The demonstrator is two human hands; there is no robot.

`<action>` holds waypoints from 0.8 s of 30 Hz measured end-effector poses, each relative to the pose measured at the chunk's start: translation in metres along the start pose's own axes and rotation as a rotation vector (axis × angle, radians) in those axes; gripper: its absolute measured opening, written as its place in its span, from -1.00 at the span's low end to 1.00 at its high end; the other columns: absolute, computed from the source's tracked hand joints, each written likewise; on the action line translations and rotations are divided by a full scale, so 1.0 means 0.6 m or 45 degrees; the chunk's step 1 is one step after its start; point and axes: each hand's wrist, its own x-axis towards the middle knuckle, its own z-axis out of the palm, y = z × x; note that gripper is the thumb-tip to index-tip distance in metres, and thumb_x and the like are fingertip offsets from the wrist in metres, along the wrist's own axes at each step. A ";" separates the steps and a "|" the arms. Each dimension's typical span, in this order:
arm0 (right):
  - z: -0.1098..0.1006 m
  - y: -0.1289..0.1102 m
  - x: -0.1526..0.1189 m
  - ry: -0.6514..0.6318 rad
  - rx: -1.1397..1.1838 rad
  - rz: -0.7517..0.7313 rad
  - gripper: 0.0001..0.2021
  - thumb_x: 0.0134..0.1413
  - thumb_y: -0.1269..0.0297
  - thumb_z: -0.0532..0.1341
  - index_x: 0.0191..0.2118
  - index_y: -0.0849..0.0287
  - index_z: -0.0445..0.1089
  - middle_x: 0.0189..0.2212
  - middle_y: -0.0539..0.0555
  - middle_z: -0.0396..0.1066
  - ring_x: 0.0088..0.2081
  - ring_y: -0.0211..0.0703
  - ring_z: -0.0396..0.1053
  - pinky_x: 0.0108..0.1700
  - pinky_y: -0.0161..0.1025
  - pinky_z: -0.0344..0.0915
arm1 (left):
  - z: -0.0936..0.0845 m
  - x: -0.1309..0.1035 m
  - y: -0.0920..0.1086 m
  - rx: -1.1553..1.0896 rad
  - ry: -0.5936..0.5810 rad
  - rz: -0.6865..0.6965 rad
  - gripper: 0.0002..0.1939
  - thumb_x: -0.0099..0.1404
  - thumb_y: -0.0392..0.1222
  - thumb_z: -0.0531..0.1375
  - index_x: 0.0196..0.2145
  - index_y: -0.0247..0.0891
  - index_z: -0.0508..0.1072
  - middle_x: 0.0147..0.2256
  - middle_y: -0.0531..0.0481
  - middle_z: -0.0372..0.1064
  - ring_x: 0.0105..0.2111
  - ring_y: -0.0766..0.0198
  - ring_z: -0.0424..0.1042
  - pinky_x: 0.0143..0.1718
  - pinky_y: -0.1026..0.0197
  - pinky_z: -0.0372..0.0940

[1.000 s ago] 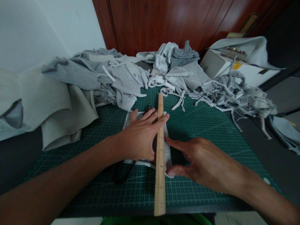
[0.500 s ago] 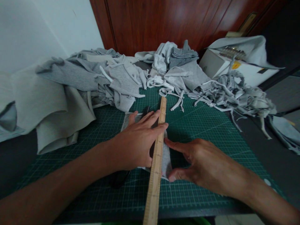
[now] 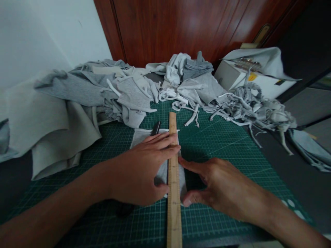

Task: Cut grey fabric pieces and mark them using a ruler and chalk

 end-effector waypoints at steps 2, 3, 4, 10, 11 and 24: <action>0.001 0.001 -0.001 0.005 0.009 -0.011 -0.22 0.05 -0.05 0.54 0.34 0.14 0.43 -0.61 -0.16 0.30 -0.61 -0.29 0.13 -0.50 -0.28 -0.02 | 0.001 0.001 -0.004 -0.002 0.032 -0.002 -0.30 0.22 0.03 0.37 0.25 -0.28 0.42 0.45 -0.28 0.15 0.51 -0.11 0.00 0.51 -0.16 -0.04; 0.002 0.002 -0.001 0.008 0.017 -0.019 -0.24 0.06 -0.05 0.53 0.32 0.15 0.45 -0.62 -0.17 0.28 -0.62 -0.29 0.12 -0.51 -0.28 -0.04 | 0.003 0.003 -0.006 0.004 0.045 -0.009 -0.31 0.20 0.07 0.41 0.21 -0.25 0.45 0.43 -0.26 0.18 0.50 -0.13 0.03 0.50 -0.17 -0.01; 0.002 0.002 -0.001 0.015 0.023 -0.026 -0.26 0.06 -0.05 0.53 0.30 0.16 0.46 -0.63 -0.18 0.26 -0.63 -0.29 0.11 -0.51 -0.28 -0.04 | 0.005 0.004 -0.008 0.011 0.049 -0.021 -0.31 0.18 0.10 0.44 0.19 -0.22 0.47 0.42 -0.25 0.20 0.49 -0.15 0.04 0.48 -0.18 0.03; 0.003 0.002 -0.001 0.048 0.038 -0.028 -0.28 0.01 -0.04 0.56 0.25 0.12 0.50 -0.61 -0.13 0.35 -0.60 -0.24 0.25 -0.49 -0.27 0.00 | 0.014 0.012 -0.019 -0.008 0.065 -0.055 -0.21 0.10 0.21 0.51 0.19 -0.18 0.48 0.40 -0.25 0.21 0.48 -0.21 0.06 0.43 -0.20 0.10; 0.003 0.002 -0.001 0.048 0.038 -0.032 -0.28 0.01 -0.04 0.56 0.26 0.12 0.50 -0.61 -0.12 0.38 -0.60 -0.24 0.27 -0.49 -0.27 0.01 | 0.014 0.012 -0.019 -0.009 0.075 -0.062 -0.20 0.09 0.23 0.51 0.18 -0.19 0.48 0.40 -0.26 0.22 0.47 -0.21 0.07 0.43 -0.20 0.11; 0.004 0.002 0.000 0.045 -0.058 -0.031 -0.17 0.03 -0.06 0.55 0.37 0.11 0.39 -0.51 0.00 0.57 -0.50 -0.08 0.50 -0.47 -0.25 0.08 | 0.024 0.011 -0.025 0.044 0.107 -0.039 -0.12 0.10 0.34 0.47 0.23 -0.20 0.45 0.46 -0.31 0.11 0.49 -0.21 0.05 0.45 -0.24 0.05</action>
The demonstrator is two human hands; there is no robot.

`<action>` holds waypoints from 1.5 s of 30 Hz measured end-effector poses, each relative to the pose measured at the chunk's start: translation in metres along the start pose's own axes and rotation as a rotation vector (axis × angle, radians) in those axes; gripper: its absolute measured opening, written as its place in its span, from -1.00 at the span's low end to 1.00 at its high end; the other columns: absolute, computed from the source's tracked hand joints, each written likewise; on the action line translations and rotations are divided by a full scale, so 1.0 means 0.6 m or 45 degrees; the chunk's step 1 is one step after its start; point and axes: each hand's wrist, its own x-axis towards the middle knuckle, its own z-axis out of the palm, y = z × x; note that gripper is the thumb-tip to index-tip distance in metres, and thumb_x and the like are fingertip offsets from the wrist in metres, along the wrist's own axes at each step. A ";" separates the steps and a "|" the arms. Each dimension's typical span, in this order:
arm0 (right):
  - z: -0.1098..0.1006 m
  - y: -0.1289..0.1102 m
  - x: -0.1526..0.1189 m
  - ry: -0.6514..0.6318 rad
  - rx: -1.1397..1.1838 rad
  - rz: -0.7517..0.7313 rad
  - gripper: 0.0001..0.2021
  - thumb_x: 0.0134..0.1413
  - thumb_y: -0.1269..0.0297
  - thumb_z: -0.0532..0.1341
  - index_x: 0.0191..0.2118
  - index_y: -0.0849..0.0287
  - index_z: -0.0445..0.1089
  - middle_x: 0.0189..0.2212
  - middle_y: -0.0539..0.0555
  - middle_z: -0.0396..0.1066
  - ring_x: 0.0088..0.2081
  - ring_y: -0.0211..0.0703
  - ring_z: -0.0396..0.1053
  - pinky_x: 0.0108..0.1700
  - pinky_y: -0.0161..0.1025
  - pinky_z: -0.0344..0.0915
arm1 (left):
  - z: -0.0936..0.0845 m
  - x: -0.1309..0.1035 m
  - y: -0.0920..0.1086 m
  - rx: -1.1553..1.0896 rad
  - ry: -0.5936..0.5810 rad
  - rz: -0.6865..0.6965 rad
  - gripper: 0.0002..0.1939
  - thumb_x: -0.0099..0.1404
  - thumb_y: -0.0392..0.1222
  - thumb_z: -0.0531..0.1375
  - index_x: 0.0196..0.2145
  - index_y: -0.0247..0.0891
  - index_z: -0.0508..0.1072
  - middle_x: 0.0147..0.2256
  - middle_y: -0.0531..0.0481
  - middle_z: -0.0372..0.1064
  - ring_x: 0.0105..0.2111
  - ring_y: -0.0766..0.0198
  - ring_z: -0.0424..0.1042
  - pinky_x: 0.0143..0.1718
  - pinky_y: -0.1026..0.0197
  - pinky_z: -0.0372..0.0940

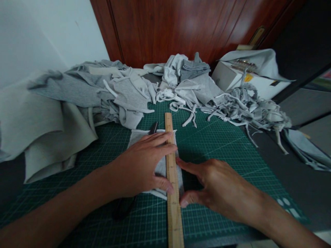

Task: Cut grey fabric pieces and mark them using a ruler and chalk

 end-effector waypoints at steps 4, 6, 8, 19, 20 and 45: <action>-0.002 -0.002 -0.001 -0.018 -0.003 0.002 -0.18 0.04 -0.06 0.54 0.37 0.13 0.39 -0.47 0.04 0.62 -0.45 -0.02 0.57 -0.44 -0.24 0.11 | -0.001 0.002 0.000 -0.032 0.006 -0.006 -0.15 0.09 0.34 0.47 0.20 -0.18 0.47 0.44 -0.28 0.15 0.48 -0.22 0.06 0.45 -0.23 0.06; -0.003 -0.003 -0.001 -0.013 -0.015 -0.009 -0.17 0.04 -0.03 0.55 0.37 0.14 0.38 -0.45 0.05 0.63 -0.45 -0.02 0.57 -0.43 -0.24 0.11 | -0.001 0.003 0.001 -0.038 0.003 -0.007 -0.15 0.09 0.32 0.48 0.20 -0.18 0.47 0.42 -0.27 0.20 0.48 -0.21 0.07 0.45 -0.21 0.05; -0.003 -0.003 -0.001 -0.009 -0.018 -0.020 -0.17 0.04 -0.02 0.56 0.37 0.15 0.38 -0.46 0.04 0.62 -0.48 -0.06 0.54 -0.45 -0.26 0.09 | -0.001 0.004 0.002 -0.043 0.009 0.003 -0.14 0.09 0.32 0.48 0.21 -0.19 0.46 0.40 -0.27 0.22 0.48 -0.21 0.07 0.45 -0.21 0.04; -0.006 0.001 0.000 -0.040 0.092 0.020 -0.23 0.01 -0.01 0.57 0.32 0.06 0.43 -0.52 -0.09 0.42 -0.53 -0.22 0.29 -0.45 -0.27 0.06 | -0.007 0.000 0.014 -0.020 0.047 -0.058 -0.19 0.07 0.34 0.45 0.18 -0.12 0.48 0.37 -0.09 0.28 0.45 -0.14 0.15 0.44 -0.10 0.11; -0.007 0.004 -0.001 -0.046 0.103 0.006 -0.23 0.02 -0.01 0.56 0.32 0.07 0.44 -0.52 -0.10 0.40 -0.53 -0.23 0.28 -0.45 -0.27 0.05 | -0.008 0.001 0.015 -0.016 0.042 -0.063 -0.20 0.09 0.31 0.45 0.19 -0.14 0.47 0.38 -0.11 0.27 0.45 -0.14 0.15 0.44 -0.12 0.11; -0.007 0.019 -0.003 -0.083 0.155 -0.048 -0.20 0.02 0.13 0.58 0.38 0.09 0.39 -0.56 -0.18 0.24 -0.55 -0.30 0.15 -0.45 -0.29 -0.01 | 0.009 0.006 0.002 -0.102 0.066 -0.057 0.04 0.02 0.42 0.46 0.28 -0.24 0.35 0.41 -0.31 0.20 0.45 -0.10 0.13 0.45 -0.14 0.04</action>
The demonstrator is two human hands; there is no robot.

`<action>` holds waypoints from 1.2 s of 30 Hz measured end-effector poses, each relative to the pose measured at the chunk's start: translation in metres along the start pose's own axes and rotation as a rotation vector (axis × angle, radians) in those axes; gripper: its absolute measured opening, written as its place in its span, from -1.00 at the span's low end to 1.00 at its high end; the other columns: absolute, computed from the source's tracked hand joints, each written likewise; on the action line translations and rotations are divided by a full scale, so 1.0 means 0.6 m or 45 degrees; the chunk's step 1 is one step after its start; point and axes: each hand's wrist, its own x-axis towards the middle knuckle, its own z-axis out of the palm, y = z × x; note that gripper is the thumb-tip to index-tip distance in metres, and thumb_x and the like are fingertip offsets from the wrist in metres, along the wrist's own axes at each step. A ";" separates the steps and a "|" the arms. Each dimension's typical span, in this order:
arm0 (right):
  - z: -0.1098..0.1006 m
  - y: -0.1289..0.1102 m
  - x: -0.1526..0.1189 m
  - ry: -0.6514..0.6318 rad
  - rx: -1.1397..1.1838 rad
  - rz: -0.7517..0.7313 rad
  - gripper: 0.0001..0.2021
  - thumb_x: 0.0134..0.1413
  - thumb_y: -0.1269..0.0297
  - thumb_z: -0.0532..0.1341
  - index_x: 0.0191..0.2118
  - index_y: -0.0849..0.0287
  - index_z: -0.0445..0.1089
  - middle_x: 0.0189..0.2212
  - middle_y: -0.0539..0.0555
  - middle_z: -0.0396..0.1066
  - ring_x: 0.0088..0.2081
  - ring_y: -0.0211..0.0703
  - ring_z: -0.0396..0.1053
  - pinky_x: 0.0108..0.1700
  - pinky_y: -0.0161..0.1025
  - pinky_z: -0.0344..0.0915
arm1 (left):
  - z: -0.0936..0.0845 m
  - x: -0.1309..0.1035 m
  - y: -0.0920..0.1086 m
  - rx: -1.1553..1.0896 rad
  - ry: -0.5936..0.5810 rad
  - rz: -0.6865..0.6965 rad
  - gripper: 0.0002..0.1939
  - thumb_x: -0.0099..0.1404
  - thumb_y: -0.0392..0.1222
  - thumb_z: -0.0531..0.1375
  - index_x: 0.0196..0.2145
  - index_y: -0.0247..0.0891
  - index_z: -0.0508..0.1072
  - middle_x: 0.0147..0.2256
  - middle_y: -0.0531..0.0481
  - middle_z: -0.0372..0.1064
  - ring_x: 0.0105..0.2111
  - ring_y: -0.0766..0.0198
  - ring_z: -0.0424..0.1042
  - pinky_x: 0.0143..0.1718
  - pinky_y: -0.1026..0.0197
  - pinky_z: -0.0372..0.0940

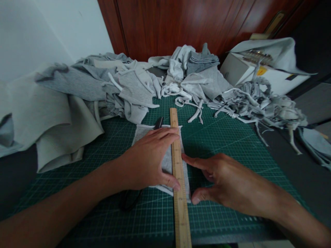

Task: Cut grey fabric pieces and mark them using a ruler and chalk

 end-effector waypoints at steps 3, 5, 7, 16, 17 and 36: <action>-0.002 -0.002 -0.005 -0.023 -0.045 0.012 -0.16 0.03 0.14 0.58 0.41 0.11 0.35 -0.54 -0.14 0.35 -0.55 -0.26 0.24 -0.45 -0.28 0.04 | -0.001 0.000 0.001 -0.012 -0.009 -0.017 0.08 -0.02 0.43 0.48 0.29 -0.25 0.36 0.40 -0.31 0.21 0.44 -0.13 0.14 0.45 -0.15 0.05; -0.009 -0.001 -0.004 -0.027 -0.087 -0.029 -0.18 0.07 0.20 0.55 0.42 0.15 0.33 -0.49 -0.06 0.47 -0.50 -0.19 0.35 -0.42 -0.26 0.12 | -0.006 -0.001 0.003 -0.017 -0.026 -0.010 0.01 -0.04 0.43 0.49 0.22 -0.22 0.45 0.40 -0.29 0.22 0.43 -0.20 0.15 0.44 -0.19 0.08; -0.022 0.006 0.005 -0.028 -0.091 -0.114 -0.36 0.21 0.28 0.44 0.38 0.14 0.39 -0.41 0.03 0.58 -0.44 -0.14 0.45 -0.37 -0.25 0.19 | -0.010 -0.001 0.007 -0.015 -0.041 -0.010 -0.05 -0.01 0.40 0.49 0.20 -0.23 0.50 0.39 -0.30 0.22 0.42 -0.25 0.15 0.42 -0.24 0.10; -0.049 0.062 0.107 0.401 -0.190 -0.339 -0.70 0.40 0.43 0.18 0.10 0.15 0.60 -0.12 0.14 0.71 -0.29 -0.07 0.61 -0.22 -0.20 0.34 | -0.005 -0.002 0.004 -0.058 -0.059 -0.070 -0.02 0.00 0.35 0.51 0.25 -0.24 0.49 0.43 -0.30 0.12 0.41 -0.33 0.14 0.40 -0.33 0.13; -0.046 0.066 0.115 0.420 -0.214 -0.324 -0.69 0.40 0.43 0.18 0.11 0.14 0.60 -0.11 0.15 0.70 -0.27 -0.06 0.61 -0.21 -0.19 0.35 | -0.004 -0.003 0.004 -0.065 -0.061 -0.088 -0.03 0.00 0.33 0.52 0.25 -0.23 0.49 0.43 -0.28 0.11 0.41 -0.33 0.16 0.39 -0.31 0.15; -0.081 0.091 0.154 0.611 0.310 -0.027 -0.65 0.31 0.41 0.11 0.07 0.33 0.55 -0.39 0.06 0.50 -0.47 -0.20 0.30 -0.41 -0.26 0.23 | -0.005 -0.002 0.003 0.002 -0.062 -0.066 0.01 -0.05 0.39 0.51 0.24 -0.21 0.50 0.37 -0.27 0.21 0.39 -0.25 0.18 0.40 -0.24 0.14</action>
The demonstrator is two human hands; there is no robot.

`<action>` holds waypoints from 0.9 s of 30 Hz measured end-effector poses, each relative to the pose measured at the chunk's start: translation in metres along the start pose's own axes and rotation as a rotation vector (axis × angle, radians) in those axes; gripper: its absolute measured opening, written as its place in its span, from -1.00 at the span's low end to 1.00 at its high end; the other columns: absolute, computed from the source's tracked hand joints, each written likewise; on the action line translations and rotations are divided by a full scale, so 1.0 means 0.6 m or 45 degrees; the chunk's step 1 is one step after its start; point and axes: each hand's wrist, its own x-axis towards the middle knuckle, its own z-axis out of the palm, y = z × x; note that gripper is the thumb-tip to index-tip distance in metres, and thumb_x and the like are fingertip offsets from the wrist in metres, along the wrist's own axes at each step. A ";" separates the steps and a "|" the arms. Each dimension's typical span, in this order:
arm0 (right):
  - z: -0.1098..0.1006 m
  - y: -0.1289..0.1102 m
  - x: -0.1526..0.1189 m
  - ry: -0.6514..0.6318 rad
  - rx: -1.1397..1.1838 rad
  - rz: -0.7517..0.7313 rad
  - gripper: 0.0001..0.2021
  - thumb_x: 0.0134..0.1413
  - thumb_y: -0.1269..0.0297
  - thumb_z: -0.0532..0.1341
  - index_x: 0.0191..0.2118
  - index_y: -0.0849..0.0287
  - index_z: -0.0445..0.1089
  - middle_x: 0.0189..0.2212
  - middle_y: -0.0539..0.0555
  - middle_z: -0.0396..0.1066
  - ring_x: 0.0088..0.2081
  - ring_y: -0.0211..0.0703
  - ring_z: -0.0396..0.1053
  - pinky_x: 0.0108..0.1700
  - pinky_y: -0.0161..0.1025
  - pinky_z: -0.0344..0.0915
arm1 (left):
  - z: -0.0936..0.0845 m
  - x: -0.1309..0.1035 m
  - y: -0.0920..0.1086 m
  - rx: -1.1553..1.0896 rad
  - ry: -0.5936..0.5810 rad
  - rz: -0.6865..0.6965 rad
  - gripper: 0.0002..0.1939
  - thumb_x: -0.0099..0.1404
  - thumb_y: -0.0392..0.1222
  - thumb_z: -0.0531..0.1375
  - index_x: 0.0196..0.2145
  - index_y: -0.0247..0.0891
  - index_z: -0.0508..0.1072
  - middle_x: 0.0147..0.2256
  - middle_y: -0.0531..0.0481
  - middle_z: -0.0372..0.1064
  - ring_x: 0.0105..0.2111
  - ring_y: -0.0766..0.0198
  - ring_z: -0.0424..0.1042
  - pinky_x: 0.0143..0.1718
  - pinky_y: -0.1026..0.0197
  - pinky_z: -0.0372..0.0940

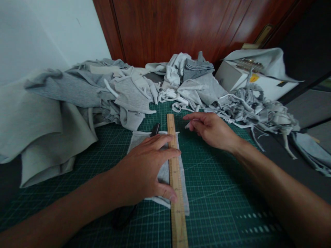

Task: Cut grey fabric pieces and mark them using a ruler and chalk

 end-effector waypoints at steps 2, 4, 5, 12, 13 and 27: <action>0.003 -0.001 0.005 -0.027 -0.024 -0.085 -0.74 0.31 0.32 0.20 -0.01 0.28 0.57 -0.42 0.02 0.48 -0.48 -0.22 0.28 -0.40 -0.26 0.19 | -0.001 0.001 0.001 -0.010 -0.002 0.003 -0.01 -0.06 0.35 0.53 0.23 -0.20 0.51 0.35 -0.26 0.24 0.38 -0.25 0.20 0.39 -0.24 0.16; 0.010 -0.002 0.015 -0.127 -0.073 -0.156 -0.82 0.26 0.29 0.29 -0.11 0.23 0.58 -0.48 -0.04 0.43 -0.49 -0.24 0.26 -0.39 -0.27 0.17 | -0.002 0.002 0.002 -0.019 -0.002 -0.005 -0.02 -0.06 0.34 0.54 0.22 -0.21 0.51 0.34 -0.26 0.25 0.37 -0.25 0.22 0.38 -0.25 0.17; 0.013 -0.001 0.020 -0.183 -0.104 -0.178 -0.86 0.23 0.30 0.32 -0.15 0.22 0.58 -0.51 -0.06 0.40 -0.50 -0.25 0.24 -0.39 -0.27 0.16 | -0.002 0.003 0.003 -0.022 -0.004 -0.013 -0.03 -0.07 0.33 0.55 0.21 -0.20 0.52 0.34 -0.25 0.25 0.36 -0.26 0.22 0.38 -0.26 0.18; 0.029 0.007 0.037 -0.270 -0.234 -0.191 -0.91 0.28 0.42 0.28 -0.22 0.23 0.56 -0.45 -0.03 0.49 -0.46 -0.24 0.35 -0.34 -0.29 0.21 | 0.000 0.002 0.002 -0.072 0.007 -0.005 -0.05 -0.04 0.38 0.51 0.19 -0.23 0.53 0.35 -0.28 0.21 0.38 -0.32 0.19 0.38 -0.28 0.18; 0.030 0.006 0.036 -0.266 -0.264 -0.188 -0.90 0.29 0.43 0.26 -0.21 0.23 0.56 -0.45 -0.02 0.49 -0.45 -0.24 0.35 -0.34 -0.29 0.20 | 0.000 0.001 0.002 -0.078 0.011 -0.004 -0.05 -0.04 0.38 0.51 0.19 -0.23 0.53 0.35 -0.28 0.21 0.38 -0.32 0.19 0.38 -0.28 0.17; 0.035 -0.013 0.034 -0.098 -0.508 0.006 -0.86 0.26 0.29 0.33 -0.30 0.23 0.54 -0.40 0.15 0.55 -0.40 -0.09 0.38 -0.35 -0.20 0.19 | 0.001 0.001 0.001 -0.086 0.014 0.002 -0.05 -0.04 0.37 0.51 0.20 -0.20 0.52 0.37 -0.27 0.21 0.40 -0.36 0.16 0.40 -0.32 0.16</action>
